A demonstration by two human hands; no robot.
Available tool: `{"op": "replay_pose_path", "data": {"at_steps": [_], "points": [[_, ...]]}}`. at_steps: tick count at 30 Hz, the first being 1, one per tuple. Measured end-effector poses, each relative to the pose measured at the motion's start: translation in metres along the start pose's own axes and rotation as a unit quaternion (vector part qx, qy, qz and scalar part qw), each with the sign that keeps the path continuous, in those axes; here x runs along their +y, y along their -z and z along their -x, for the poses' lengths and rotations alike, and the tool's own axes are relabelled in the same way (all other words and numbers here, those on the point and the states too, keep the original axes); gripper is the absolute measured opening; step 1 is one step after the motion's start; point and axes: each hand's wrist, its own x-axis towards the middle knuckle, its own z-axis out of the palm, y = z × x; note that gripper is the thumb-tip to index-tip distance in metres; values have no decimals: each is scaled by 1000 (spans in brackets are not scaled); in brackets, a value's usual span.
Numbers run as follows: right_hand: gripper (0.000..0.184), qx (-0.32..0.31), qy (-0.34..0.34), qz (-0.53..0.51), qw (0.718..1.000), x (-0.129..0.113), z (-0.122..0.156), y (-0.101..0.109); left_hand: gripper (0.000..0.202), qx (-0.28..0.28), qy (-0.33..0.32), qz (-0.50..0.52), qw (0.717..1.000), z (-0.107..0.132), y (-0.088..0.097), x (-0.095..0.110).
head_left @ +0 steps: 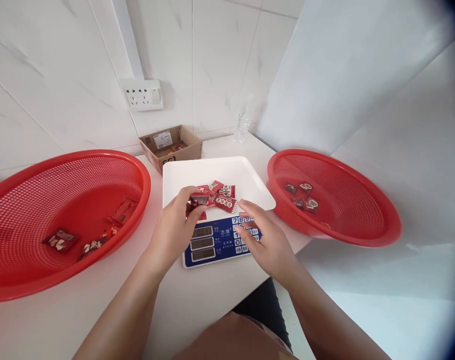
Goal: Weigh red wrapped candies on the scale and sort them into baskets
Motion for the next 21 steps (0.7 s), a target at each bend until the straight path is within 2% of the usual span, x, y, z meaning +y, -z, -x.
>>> {"op": "replay_pose_path", "data": {"at_steps": [6, 12, 17, 21], "points": [[39, 7, 51, 113, 992, 9, -5, -2, 51, -58, -55, 1, 997, 0, -18, -8], [39, -44, 73, 169, 982, 11, -12, -11, 36, 6, -145, -169, 975, -1, -27, -12], [41, -104, 38, 232, 966, 8, -17, -16, 28, 13, -180, -199, 963, -4, -27, -15], [40, -109, 28, 246, 963, 7, -21, -17, 25, 10, -194, -206, 959, -6, -27, -18]]}}
